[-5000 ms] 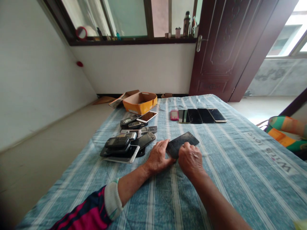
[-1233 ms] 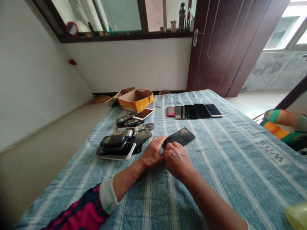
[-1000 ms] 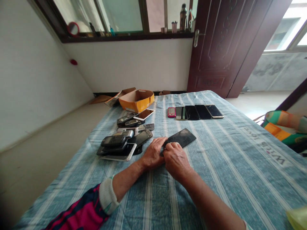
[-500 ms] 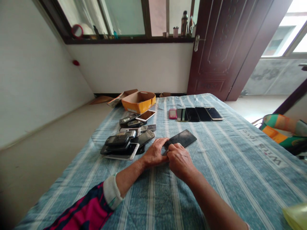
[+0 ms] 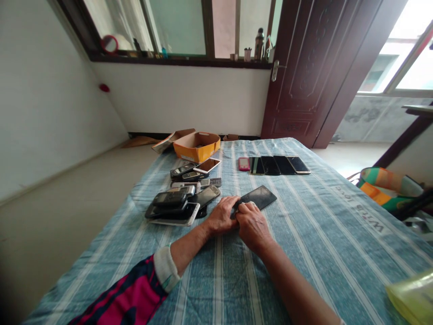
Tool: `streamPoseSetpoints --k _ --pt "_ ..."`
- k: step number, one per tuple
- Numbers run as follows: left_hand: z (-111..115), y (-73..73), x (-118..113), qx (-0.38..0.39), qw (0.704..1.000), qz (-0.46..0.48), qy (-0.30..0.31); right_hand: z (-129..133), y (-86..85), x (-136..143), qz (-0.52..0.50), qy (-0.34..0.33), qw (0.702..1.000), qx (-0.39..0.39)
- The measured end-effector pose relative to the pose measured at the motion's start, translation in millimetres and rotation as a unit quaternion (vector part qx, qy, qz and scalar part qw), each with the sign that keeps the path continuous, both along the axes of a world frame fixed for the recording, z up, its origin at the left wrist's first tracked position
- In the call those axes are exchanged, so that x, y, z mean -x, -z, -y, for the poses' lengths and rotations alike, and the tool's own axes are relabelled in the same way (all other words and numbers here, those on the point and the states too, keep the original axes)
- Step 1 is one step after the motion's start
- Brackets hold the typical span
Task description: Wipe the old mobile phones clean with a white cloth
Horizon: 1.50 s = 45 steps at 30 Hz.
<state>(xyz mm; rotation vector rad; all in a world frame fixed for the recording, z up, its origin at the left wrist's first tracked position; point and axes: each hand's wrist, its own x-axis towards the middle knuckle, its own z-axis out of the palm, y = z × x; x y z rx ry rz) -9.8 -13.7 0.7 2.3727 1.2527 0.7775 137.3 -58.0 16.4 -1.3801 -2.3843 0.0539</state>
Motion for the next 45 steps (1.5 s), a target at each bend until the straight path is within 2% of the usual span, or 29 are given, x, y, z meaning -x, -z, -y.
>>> streamPoseSetpoints --k 8,19,29,37,45 --pt "0 2.5 1 0.001 1.000 0.001 0.002 -4 -1.0 6 -0.010 -0.004 1.000 0.004" --pt "-1 -3.3 1 0.028 0.999 0.022 0.004 -9 7.7 -1 -0.046 -0.017 0.999 0.008" --pt "-4 -1.3 7 0.057 0.996 0.068 0.020 -9 3.2 1 -0.038 -0.020 0.999 0.004" --pt "0 -1.9 6 0.030 0.997 0.069 0.018 -8 3.6 2 -0.025 -0.029 0.999 -0.013" --pt "3 -5.0 7 0.051 0.995 0.083 -0.013 -28 -7.9 4 0.011 -0.069 0.997 0.038"
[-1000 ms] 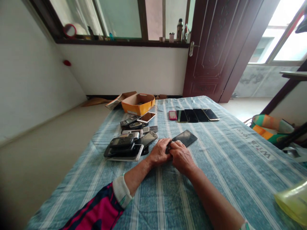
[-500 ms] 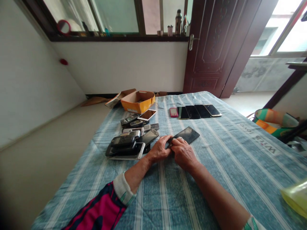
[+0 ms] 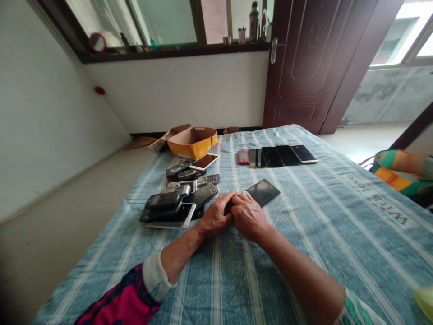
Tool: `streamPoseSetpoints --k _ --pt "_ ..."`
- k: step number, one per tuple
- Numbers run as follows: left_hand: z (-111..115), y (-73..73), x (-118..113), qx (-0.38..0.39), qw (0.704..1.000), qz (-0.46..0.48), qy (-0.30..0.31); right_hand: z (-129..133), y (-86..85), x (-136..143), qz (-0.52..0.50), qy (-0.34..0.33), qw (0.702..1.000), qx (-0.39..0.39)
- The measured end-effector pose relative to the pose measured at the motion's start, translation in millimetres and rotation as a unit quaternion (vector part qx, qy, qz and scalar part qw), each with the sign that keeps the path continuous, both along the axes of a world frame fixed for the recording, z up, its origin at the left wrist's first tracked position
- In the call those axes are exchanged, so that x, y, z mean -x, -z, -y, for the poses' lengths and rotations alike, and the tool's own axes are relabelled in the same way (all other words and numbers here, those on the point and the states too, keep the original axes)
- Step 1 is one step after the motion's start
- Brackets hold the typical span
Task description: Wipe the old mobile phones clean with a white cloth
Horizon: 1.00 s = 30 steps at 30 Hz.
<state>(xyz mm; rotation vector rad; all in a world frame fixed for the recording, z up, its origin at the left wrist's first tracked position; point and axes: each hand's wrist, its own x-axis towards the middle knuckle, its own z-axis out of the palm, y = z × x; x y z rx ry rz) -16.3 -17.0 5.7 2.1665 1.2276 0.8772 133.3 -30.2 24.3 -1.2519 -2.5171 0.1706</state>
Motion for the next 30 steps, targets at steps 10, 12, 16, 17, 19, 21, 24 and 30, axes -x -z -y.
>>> streamPoseSetpoints --k 10,12,16,17,19,21,24,30 --pt "3 -10.4 -2 0.005 0.998 0.050 -0.044 -19 2.0 -5 -0.034 -0.032 0.999 0.007" --pt "3 -11.1 -2 0.003 0.997 0.050 -0.051 -18 1.5 -5 -0.031 -0.031 0.999 0.003" --pt "4 -12.2 -3 0.008 0.997 0.044 -0.065 -18 -1.1 -5 -0.020 -0.032 0.999 0.005" --pt "4 -12.6 -3 0.007 0.997 0.044 -0.067 -18 -1.6 -5 -0.018 -0.030 0.999 0.006" --pt "5 -13.1 -4 -0.001 0.997 0.040 -0.072 -18 -2.2 -5 -0.016 -0.027 0.999 0.007" --pt "7 -13.5 -5 -0.014 0.996 0.035 -0.083 -17 -2.4 -4 -0.016 -0.024 1.000 0.005" --pt "10 -13.7 -7 -0.031 0.994 0.023 -0.100 -16 -2.5 -3 -0.010 -0.021 1.000 0.007" --pt "12 -12.9 -10 -0.050 0.991 0.004 -0.127 -13 -3.1 -2 -0.007 -0.008 1.000 0.010"
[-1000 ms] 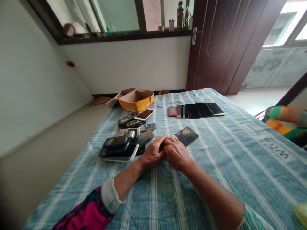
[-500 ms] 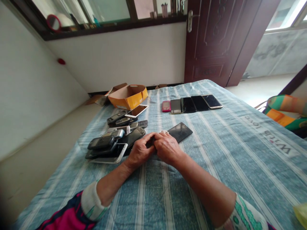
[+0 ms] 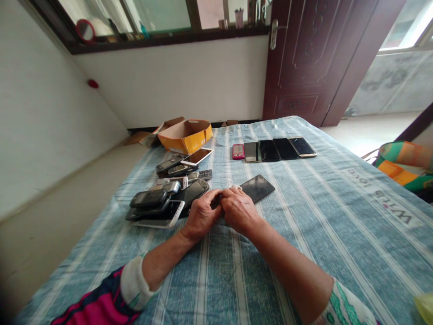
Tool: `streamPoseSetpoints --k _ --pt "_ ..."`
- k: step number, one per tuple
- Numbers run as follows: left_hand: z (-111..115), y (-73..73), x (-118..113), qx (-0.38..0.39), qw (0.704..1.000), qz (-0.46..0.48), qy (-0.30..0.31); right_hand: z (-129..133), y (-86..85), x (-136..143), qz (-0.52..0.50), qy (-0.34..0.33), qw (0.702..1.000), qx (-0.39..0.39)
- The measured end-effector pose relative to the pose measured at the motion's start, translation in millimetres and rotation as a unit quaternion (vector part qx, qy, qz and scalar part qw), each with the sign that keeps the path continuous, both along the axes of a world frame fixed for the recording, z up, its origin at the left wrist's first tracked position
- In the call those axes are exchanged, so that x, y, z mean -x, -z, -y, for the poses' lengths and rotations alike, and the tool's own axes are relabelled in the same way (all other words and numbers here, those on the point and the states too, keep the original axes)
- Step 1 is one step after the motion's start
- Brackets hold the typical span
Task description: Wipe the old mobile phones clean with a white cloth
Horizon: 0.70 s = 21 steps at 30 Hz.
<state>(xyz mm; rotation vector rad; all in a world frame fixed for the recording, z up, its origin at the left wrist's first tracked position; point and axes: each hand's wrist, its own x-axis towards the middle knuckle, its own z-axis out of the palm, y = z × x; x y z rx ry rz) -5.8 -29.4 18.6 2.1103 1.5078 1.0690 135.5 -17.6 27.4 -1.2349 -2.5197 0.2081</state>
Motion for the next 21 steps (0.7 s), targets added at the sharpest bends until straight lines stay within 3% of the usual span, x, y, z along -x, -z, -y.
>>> streamPoseSetpoints --k 11,21 --pt "-3 7.1 0 -0.020 0.998 -0.051 -0.033 -14 -1.3 -1 0.017 0.015 1.000 0.003" --pt "-3 6.7 -3 -0.029 0.996 -0.079 -0.010 -22 0.5 -2 0.014 0.031 0.999 0.000"
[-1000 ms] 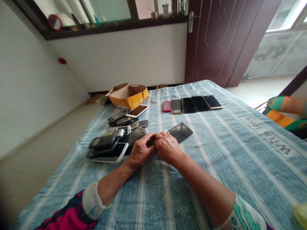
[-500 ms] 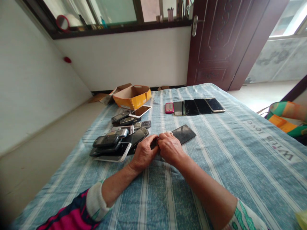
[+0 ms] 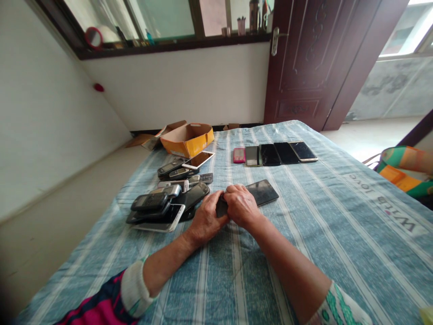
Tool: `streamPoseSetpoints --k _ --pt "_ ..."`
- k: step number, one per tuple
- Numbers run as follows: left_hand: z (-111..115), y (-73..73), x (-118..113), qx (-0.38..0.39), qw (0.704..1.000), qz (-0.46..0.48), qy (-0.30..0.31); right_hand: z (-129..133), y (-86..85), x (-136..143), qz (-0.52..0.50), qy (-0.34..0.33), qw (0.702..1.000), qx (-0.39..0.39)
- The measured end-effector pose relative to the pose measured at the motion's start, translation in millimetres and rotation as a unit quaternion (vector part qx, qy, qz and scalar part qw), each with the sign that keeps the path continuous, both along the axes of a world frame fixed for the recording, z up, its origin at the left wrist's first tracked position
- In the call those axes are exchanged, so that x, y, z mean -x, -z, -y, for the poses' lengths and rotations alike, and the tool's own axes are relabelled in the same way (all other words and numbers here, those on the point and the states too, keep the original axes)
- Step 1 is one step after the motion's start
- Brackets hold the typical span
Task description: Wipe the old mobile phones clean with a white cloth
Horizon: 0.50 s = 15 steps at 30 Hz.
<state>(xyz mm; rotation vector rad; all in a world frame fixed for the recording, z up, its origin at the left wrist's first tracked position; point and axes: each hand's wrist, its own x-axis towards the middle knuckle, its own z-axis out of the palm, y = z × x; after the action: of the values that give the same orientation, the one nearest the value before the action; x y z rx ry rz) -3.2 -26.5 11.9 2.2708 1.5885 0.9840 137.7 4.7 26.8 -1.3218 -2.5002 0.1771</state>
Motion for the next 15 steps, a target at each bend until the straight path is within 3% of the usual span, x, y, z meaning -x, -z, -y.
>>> streamPoseSetpoints --k 6,15 --pt "-2 4.8 2 0.019 1.000 -0.006 0.012 -2 -1.6 -3 0.008 0.018 1.000 0.003" --pt "-4 5.4 3 0.055 0.998 -0.006 0.006 -12 -3.6 -21 0.044 0.126 0.991 0.003"
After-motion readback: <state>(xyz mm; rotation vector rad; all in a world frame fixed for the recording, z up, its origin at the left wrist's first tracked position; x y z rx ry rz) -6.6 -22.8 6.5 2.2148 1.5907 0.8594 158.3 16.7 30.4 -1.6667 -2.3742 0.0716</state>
